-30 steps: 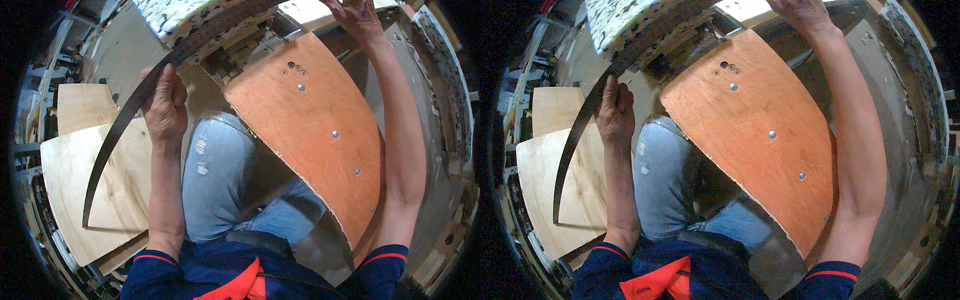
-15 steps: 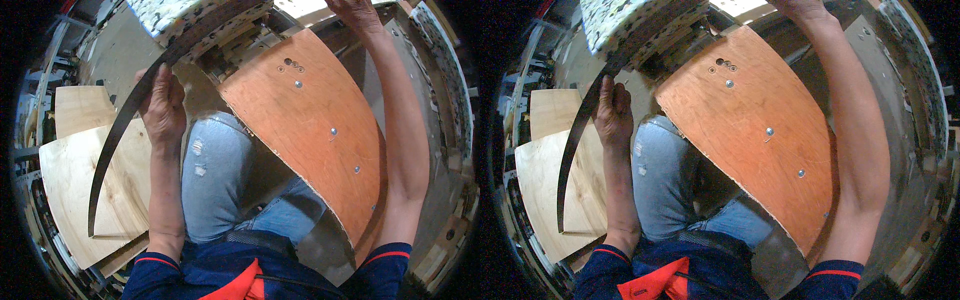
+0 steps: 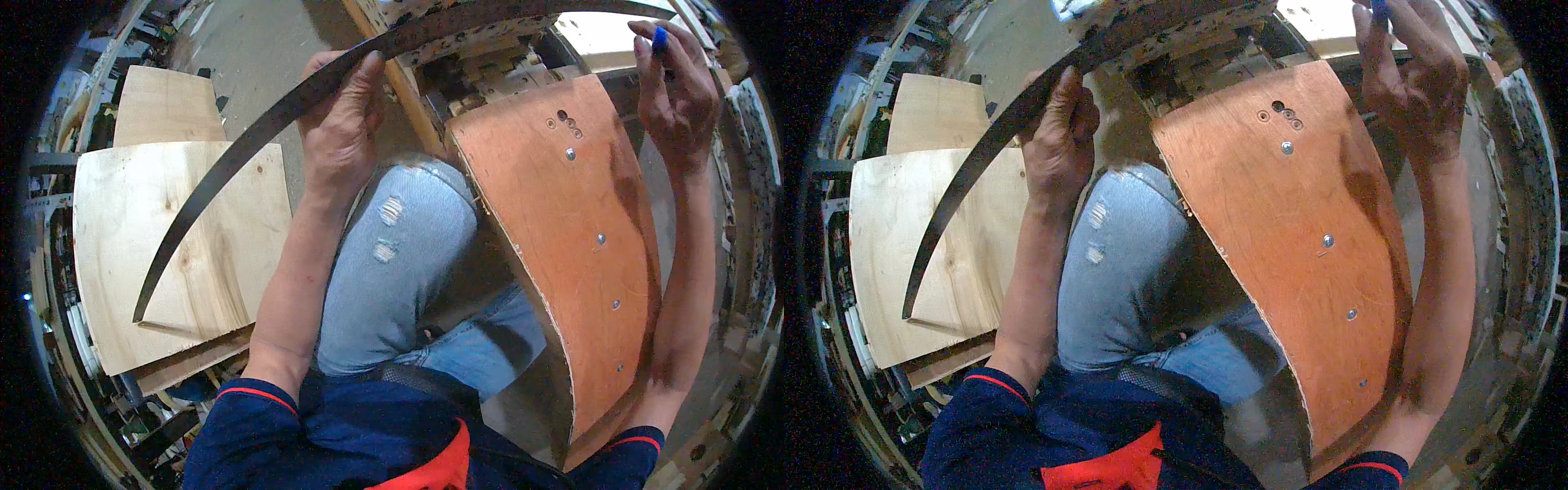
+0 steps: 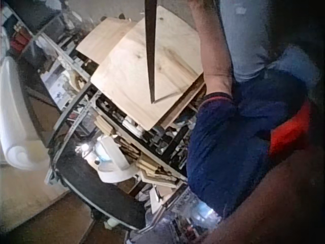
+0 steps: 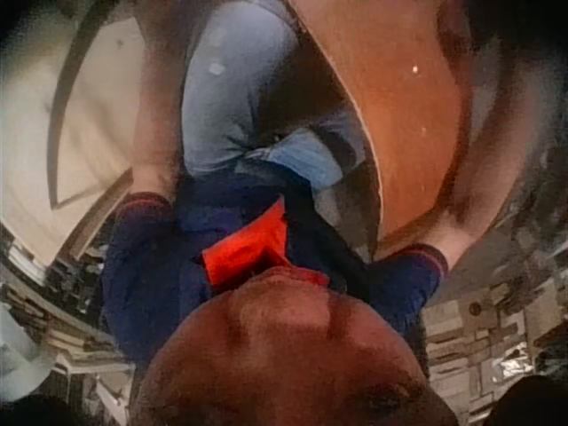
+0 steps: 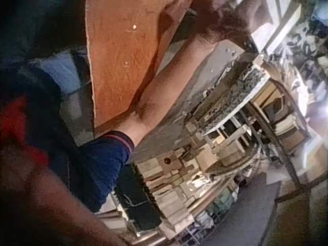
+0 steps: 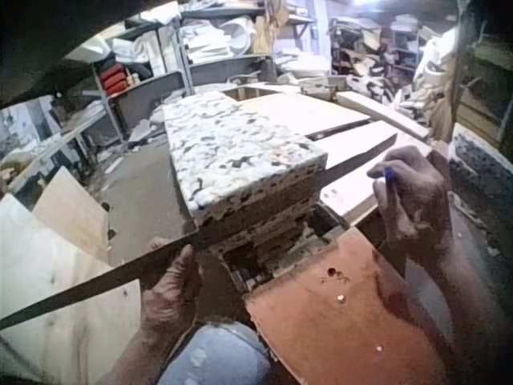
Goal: The person measures and marks a curved wooden structure using a metal ruler and a blue marker. They repeatedly position the ruler along edges and surfaces, then draw lines to indicate cut or assembly points.
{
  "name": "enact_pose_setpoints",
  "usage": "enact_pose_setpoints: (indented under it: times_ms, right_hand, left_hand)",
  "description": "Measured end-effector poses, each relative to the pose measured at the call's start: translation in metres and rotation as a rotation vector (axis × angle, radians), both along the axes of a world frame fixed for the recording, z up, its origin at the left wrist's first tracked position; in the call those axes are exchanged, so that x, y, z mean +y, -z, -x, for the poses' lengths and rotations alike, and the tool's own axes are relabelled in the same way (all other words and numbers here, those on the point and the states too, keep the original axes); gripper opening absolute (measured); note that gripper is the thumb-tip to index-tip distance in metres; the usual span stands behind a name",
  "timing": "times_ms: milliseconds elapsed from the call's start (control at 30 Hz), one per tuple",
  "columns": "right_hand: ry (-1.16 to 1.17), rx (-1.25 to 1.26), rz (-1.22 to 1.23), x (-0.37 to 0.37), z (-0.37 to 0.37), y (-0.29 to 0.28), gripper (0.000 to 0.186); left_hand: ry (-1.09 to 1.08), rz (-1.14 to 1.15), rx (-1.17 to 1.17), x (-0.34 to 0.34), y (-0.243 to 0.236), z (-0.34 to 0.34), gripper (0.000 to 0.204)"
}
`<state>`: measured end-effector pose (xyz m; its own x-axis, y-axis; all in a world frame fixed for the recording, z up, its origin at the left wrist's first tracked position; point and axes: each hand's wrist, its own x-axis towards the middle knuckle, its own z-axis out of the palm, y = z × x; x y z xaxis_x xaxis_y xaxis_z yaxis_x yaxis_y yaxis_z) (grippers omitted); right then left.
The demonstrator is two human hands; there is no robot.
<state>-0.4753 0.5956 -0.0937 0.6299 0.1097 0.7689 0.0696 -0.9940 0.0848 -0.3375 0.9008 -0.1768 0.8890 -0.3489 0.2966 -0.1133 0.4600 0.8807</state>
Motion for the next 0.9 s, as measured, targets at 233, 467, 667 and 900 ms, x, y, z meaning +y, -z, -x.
enact_pose_setpoints:
  times_ms: [233, 467, 667, 900]
  right_hand:
    - [-0.178, 0.142, -0.391, 0.042, 0.02, 0.011, 0.023]
    - [-0.298, 0.015, -0.401, 0.056, 0.009, 0.026, 0.015]
    - [-0.289, 0.042, -0.487, 0.068, 0.011, 0.028, 0.014]
    - [-0.183, 0.172, -0.645, 0.088, 0.021, 0.014, 0.02]
  left_hand:
    - [-0.05, -0.036, 0.04, -0.008, -0.012, 0.011, 0.018]
    - [-0.047, -0.026, 0.021, -0.005, -0.01, 0.008, 0.015]
    - [-0.055, -0.054, 0.041, -0.005, -0.013, 0.01, 0.014]
    - [0.02, -0.047, 0.027, 0.004, -0.001, 0.001, 0.012]
